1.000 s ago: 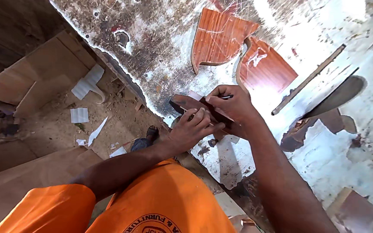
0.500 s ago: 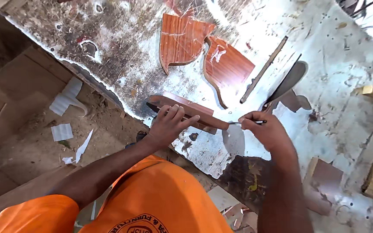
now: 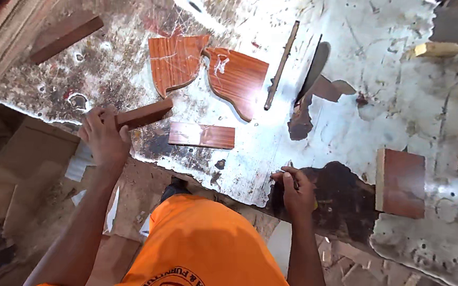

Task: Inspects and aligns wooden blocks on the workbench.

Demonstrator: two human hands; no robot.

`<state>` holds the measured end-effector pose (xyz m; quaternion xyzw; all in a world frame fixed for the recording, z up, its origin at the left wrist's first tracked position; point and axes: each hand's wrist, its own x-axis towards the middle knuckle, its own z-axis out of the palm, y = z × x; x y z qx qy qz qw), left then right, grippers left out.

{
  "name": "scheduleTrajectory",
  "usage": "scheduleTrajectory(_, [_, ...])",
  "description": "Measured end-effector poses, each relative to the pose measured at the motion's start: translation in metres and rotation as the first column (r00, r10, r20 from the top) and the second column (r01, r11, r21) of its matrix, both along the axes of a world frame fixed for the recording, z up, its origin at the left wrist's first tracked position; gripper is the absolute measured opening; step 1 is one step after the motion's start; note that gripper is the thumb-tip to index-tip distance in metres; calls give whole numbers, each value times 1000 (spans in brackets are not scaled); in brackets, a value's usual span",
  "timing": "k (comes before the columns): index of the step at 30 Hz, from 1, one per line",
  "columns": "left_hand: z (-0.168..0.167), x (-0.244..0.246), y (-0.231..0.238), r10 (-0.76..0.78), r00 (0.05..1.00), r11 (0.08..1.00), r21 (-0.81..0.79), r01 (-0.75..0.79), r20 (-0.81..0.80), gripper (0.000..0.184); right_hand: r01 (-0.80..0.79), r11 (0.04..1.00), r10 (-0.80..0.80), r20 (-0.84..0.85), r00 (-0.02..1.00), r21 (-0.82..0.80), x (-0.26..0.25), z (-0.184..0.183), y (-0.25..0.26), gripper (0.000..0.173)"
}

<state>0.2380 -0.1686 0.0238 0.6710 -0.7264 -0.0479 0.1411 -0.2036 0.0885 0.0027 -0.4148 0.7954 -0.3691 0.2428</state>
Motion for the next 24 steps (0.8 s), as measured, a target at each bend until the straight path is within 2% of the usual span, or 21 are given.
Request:
scheduleTrajectory(1, [1,-9,2,-64,997,998,-14,64,-32,57,4,1000,-4,-7,1000,2,1,-1,1,34])
scheduleTrajectory(3, [-2,-34,6,-299,947,953,14,302,-116,56,10,1000,-10,-25,1000,23,3,0,3,33])
scheduleTrajectory(5, [-15,-63,9,-519,840,847,40,530,-158,56,-17,1000,17,-36,999,11,1,2,3,33])
scheduleTrajectory(7, [-27,-90,10,-622,774,768,100,633,-120,63,-50,999,49,-41,998,-12,-2,4,7,33])
scheduleTrajectory(10, [-35,-116,10,-643,762,738,201,644,-81,68,-18,1000,17,-50,999,-22,-13,3,26,34])
scheduleTrajectory(16, [-35,-136,12,-640,768,751,189,633,-26,66,228,969,-232,-28,972,-98,-28,-5,90,34])
scheduleTrajectory(19, [-30,-141,18,-664,737,716,175,675,-126,65,336,928,-344,-23,939,-162,-27,-11,116,34])
scheduleTrajectory(24, [-24,-171,44,-657,643,651,133,747,-393,70,455,854,-470,4,883,-252,-33,-19,141,34])
